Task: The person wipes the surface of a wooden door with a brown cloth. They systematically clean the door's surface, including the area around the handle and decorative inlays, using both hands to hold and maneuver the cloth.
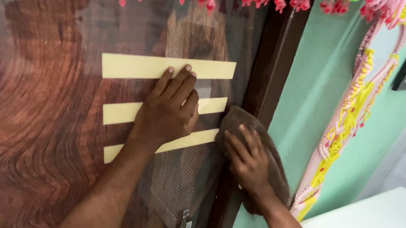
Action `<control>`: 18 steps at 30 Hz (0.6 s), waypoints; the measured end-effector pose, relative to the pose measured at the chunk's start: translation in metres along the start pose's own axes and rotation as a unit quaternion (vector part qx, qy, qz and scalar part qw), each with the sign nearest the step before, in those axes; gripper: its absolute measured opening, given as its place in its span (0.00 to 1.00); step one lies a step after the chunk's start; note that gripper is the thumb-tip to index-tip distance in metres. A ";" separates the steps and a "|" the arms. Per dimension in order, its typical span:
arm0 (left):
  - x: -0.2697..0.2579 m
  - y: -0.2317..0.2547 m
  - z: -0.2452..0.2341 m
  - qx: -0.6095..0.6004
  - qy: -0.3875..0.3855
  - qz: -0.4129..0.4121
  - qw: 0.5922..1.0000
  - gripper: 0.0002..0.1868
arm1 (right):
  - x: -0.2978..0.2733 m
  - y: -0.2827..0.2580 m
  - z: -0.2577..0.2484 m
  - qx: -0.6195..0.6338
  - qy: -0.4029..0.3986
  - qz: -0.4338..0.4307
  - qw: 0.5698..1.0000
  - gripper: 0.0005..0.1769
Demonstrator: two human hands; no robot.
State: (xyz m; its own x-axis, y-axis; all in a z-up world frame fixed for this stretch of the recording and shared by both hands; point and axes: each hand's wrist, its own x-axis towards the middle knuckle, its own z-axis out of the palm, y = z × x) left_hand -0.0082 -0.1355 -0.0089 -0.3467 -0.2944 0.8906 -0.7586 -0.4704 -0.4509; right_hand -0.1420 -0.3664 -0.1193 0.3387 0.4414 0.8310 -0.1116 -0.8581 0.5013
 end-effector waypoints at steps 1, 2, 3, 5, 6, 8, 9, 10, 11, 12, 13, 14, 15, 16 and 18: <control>0.000 -0.001 0.001 0.003 0.006 0.003 1.000 0.09 | 0.000 -0.004 -0.002 0.013 0.013 0.003 1.000 0.26; -0.002 0.000 0.000 0.006 0.013 0.006 1.000 0.10 | 0.001 -0.010 -0.004 0.027 0.025 0.006 0.999 0.26; -0.002 0.000 0.000 0.004 0.006 0.007 1.000 0.10 | 0.008 -0.014 -0.004 0.037 0.043 0.008 0.998 0.26; -0.001 0.000 -0.001 0.000 -0.008 0.009 1.000 0.11 | 0.025 -0.020 -0.009 0.057 0.062 0.029 0.996 0.27; -0.001 -0.001 0.000 0.006 -0.007 0.006 1.000 0.13 | 0.036 -0.022 -0.010 0.067 0.072 0.040 0.994 0.27; -0.002 0.000 0.001 0.010 -0.010 0.004 1.000 0.16 | 0.063 -0.019 -0.007 0.080 0.108 0.055 0.989 0.27; -0.002 0.000 0.002 -0.001 0.002 -0.007 1.000 0.15 | 0.080 -0.014 -0.003 0.085 0.127 0.062 0.986 0.27; -0.003 0.000 0.003 -0.013 0.013 -0.017 1.000 0.15 | 0.097 -0.008 0.003 0.080 0.158 0.084 0.981 0.29; -0.005 0.000 0.003 -0.023 0.024 -0.028 0.999 0.14 | 0.114 -0.003 0.008 0.076 0.188 0.105 0.974 0.30; -0.006 0.001 0.004 -0.014 0.030 -0.033 0.999 0.14 | 0.128 0.002 0.013 0.091 0.202 0.121 0.968 0.31; -0.007 0.000 0.004 -0.003 0.038 -0.036 0.999 0.15 | 0.143 0.007 0.017 0.106 0.218 0.137 0.960 0.32; -0.007 0.000 0.004 0.008 0.046 -0.040 0.998 0.15 | 0.154 0.012 0.020 0.122 0.234 0.152 0.953 0.33; -0.008 -0.001 0.003 0.002 0.044 -0.039 0.998 0.16 | 0.163 0.017 0.022 0.135 0.218 0.166 0.952 0.34; -0.008 0.000 0.003 -0.004 0.042 -0.038 0.998 0.16 | 0.170 0.020 0.024 0.149 0.202 0.180 0.951 0.35; -0.007 -0.001 0.003 0.000 0.034 -0.037 0.999 0.14 | 0.175 0.023 0.028 0.164 0.187 0.198 0.948 0.36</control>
State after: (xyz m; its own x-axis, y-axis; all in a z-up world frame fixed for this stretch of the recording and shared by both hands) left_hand -0.0035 -0.1355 -0.0151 -0.3265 -0.2020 0.9234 -0.7833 -0.4890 -0.3839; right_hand -0.0591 -0.3164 0.0307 -0.0306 0.0771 0.9966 0.1570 -0.9843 0.0810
